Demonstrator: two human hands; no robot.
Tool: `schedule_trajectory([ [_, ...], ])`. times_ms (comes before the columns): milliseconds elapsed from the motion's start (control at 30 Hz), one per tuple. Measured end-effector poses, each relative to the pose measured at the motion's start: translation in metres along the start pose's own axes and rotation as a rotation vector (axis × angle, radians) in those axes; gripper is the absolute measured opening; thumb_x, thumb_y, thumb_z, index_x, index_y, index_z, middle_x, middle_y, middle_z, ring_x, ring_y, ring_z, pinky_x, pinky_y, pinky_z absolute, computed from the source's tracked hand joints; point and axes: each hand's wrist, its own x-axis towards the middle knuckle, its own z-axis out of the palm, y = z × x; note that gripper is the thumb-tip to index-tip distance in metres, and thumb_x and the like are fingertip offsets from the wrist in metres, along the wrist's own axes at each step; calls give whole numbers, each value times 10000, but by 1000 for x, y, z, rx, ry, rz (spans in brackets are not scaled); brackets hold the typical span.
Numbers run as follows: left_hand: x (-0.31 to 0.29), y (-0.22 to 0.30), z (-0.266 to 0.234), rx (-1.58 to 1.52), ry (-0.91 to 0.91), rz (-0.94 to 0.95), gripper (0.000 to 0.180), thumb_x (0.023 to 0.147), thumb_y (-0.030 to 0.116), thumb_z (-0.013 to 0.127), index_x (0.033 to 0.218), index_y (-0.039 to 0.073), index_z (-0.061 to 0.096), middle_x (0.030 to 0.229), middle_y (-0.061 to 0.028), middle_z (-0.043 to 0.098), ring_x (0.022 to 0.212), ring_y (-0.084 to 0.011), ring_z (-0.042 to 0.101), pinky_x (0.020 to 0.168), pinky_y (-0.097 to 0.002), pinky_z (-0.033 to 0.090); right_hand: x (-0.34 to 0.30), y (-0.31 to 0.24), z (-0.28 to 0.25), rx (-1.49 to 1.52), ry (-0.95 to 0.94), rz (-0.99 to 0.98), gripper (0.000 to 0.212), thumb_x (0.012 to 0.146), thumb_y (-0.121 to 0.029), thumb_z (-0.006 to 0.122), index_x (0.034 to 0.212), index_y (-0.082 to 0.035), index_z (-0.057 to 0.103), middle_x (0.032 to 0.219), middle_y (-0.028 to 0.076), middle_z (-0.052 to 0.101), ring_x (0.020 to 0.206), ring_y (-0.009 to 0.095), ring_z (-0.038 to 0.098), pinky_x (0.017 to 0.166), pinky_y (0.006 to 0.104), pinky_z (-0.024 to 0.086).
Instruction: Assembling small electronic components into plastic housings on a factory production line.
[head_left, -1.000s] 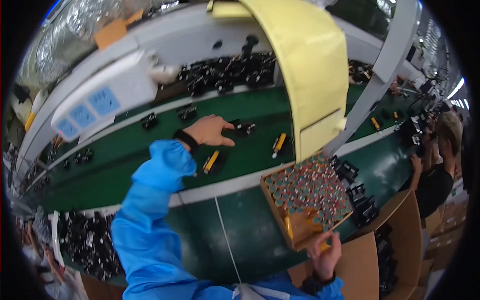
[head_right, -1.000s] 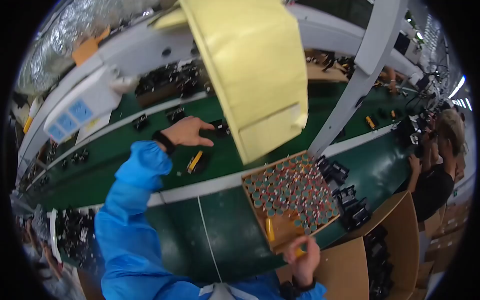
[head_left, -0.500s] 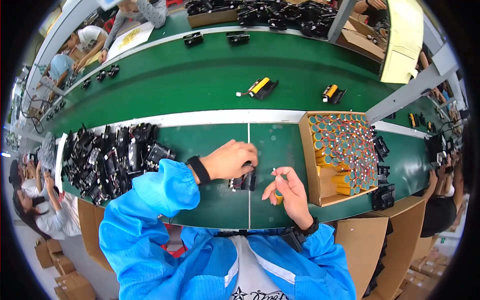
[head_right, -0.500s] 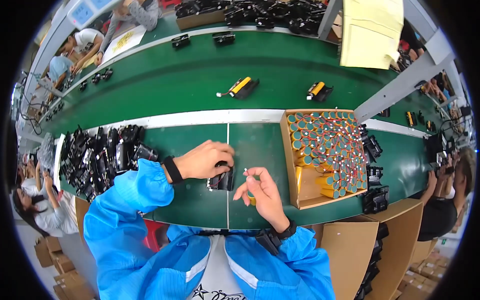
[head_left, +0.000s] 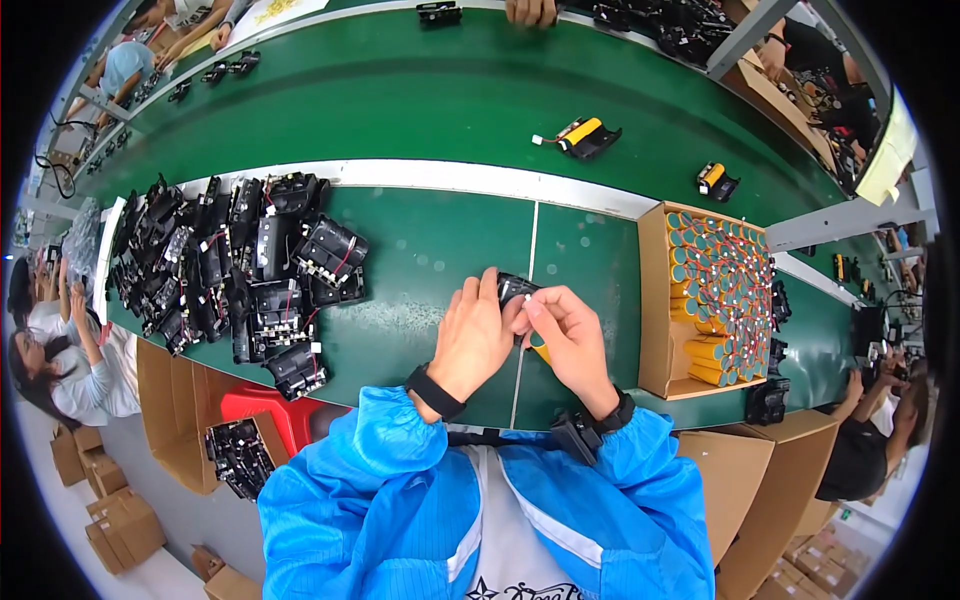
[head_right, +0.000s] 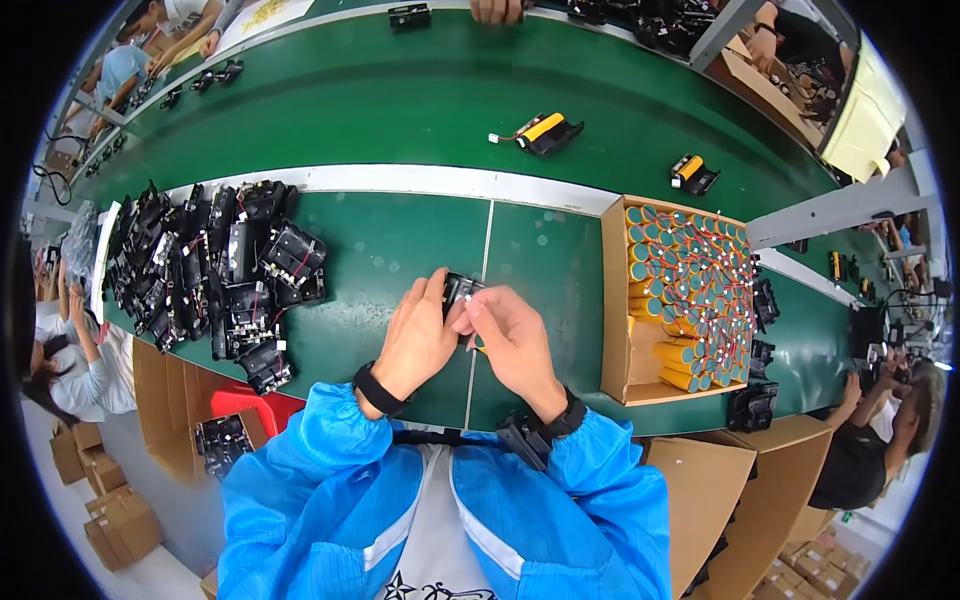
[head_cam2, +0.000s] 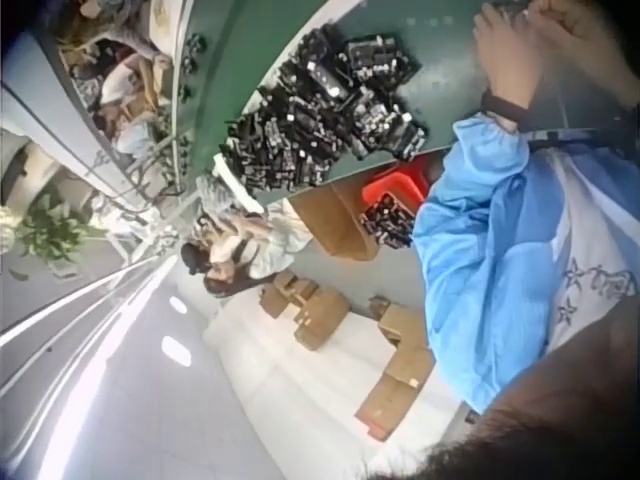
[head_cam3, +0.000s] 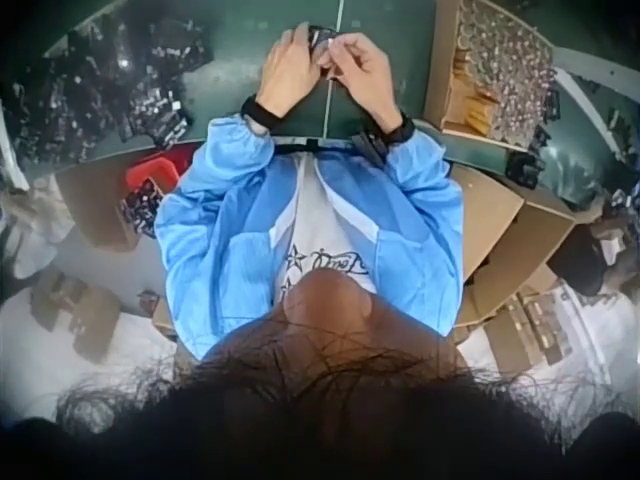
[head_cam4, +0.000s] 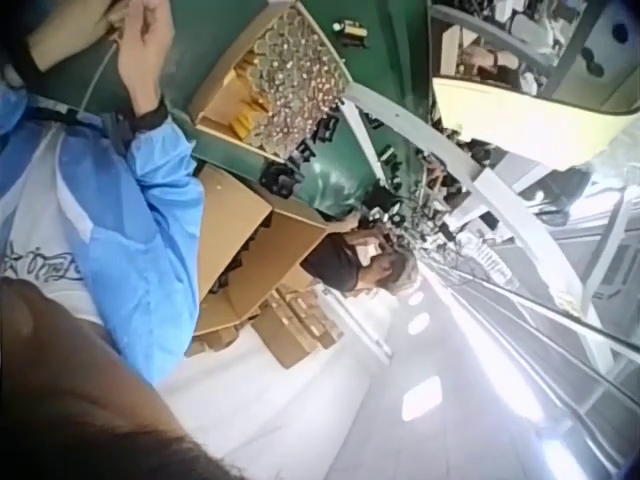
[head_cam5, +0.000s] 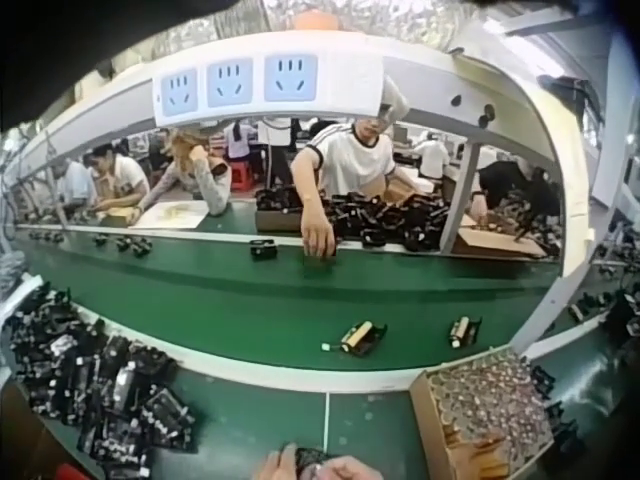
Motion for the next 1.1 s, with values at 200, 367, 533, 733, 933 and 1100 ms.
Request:
schedule_trajectory([
  [200,2,7,-2,118,2,44,643,886,306,638,1388,-34,427,1027,-194,566,939,-369,565,792,-502,441,-2,3,2,-19,61,-5,105,1011,-90,524,1012,4,570,877,71,666,770,112,617,648,251,502],
  [367,9,4,-9,10,-140,45,650,867,240,634,1406,-33,396,1084,-221,524,987,-375,522,803,-481,411,-2,0,5,-66,130,49,110,1005,-89,535,1031,8,583,842,54,660,740,94,608,629,231,493],
  [533,11,-10,-23,-59,-370,87,706,826,155,650,1433,-39,346,1165,-253,466,1059,-400,483,853,-483,415,-2,-6,9,-445,198,106,87,952,-81,613,994,-13,644,948,77,657,835,143,615,699,271,501],
  [733,5,-29,-11,-265,-200,249,682,816,61,645,1407,-84,337,1202,-264,452,1092,-427,469,933,-488,417,4,-1,14,-1087,220,-368,66,861,-79,697,921,-51,698,1160,118,592,1053,248,567,856,349,474],
  [933,6,-31,-15,-196,-161,365,608,785,14,640,1313,-147,386,1119,-256,482,1014,-405,505,877,-469,444,9,6,15,-803,220,-150,92,838,-79,715,927,-57,708,1203,125,563,1108,285,547,929,359,451],
  [1100,6,-32,-16,-181,-172,369,611,784,21,644,1311,-152,388,1116,-254,485,1009,-396,510,861,-461,447,7,10,15,-776,221,-107,89,840,-73,713,925,-50,709,1206,119,555,1099,277,555,933,358,451],
])
